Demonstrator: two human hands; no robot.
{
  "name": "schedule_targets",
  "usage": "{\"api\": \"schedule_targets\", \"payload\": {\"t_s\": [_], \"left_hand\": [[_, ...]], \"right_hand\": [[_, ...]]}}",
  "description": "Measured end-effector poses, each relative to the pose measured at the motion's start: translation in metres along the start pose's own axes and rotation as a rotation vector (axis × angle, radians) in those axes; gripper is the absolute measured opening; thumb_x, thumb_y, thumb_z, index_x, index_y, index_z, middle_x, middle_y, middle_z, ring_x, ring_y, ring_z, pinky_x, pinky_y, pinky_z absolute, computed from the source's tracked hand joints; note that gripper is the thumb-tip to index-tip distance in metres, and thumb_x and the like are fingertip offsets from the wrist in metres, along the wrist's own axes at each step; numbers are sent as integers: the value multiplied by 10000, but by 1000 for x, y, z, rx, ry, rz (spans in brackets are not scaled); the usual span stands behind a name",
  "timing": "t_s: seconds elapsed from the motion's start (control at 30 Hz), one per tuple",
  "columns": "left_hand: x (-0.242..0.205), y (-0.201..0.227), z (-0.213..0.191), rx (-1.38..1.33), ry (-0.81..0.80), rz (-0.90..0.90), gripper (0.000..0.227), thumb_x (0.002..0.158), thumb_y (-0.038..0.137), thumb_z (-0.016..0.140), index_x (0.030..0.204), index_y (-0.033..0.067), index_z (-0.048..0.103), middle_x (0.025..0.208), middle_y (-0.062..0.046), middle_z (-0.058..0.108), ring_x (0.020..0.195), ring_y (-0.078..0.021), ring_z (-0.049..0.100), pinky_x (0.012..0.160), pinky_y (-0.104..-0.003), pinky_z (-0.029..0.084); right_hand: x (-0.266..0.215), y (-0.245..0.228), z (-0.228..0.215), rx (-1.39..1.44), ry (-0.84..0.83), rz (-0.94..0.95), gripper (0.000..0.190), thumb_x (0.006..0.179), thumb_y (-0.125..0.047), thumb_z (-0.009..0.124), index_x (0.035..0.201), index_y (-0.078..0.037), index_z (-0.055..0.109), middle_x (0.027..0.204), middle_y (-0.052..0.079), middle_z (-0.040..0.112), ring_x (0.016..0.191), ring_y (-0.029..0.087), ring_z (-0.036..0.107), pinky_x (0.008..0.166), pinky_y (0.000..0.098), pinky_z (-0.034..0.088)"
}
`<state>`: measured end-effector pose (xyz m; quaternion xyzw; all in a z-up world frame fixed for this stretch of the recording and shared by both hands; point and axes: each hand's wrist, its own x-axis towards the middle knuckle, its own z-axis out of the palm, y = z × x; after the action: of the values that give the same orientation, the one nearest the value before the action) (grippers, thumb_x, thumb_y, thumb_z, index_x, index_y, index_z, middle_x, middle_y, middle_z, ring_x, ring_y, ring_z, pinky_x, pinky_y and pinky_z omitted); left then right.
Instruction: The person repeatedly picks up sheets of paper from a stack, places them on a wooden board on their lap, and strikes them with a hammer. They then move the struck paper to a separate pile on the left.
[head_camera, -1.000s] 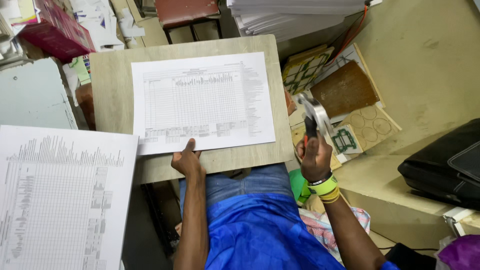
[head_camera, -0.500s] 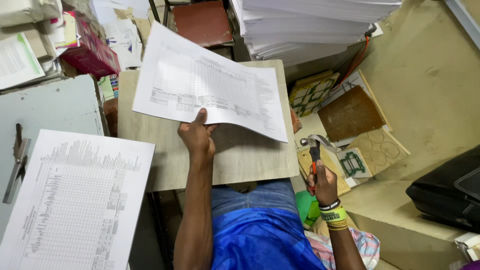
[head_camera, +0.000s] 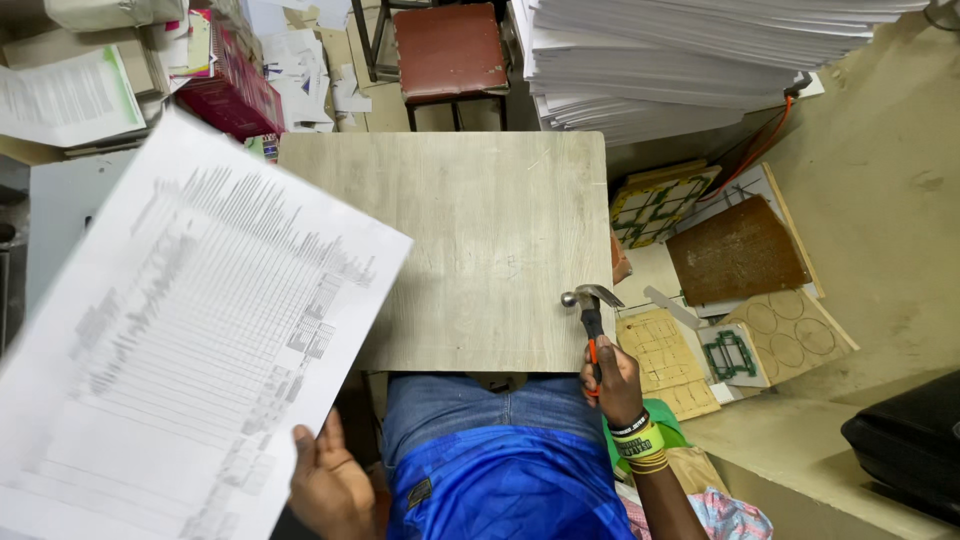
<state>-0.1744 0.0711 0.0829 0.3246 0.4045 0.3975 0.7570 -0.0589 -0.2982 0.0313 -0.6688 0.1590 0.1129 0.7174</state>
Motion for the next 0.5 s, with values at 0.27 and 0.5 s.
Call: {"api": "schedule_targets", "payload": {"t_s": [0.27,0.5], "left_hand": [[27,-33,-4,59,142,-196,438,1072,131,639,1428,-93,516,1294,-310,660,1252,-431,743,1111,-504,642],[47,1,16,69,105,-246,381,1060,336,579,1260,15,634,1398,-245,735,1328,-365,742,1124,-429,636]], "right_hand": [[-3,-11,2,-29,19,-1,535,1113,-494,466,888,-24,586,535,87,456,374,179,412,324,315,327],[-6,-1,2,34,155,76,519,1119,-479,498,859,-35,564,536,93,446,360,199,399,313,327,324]]}}
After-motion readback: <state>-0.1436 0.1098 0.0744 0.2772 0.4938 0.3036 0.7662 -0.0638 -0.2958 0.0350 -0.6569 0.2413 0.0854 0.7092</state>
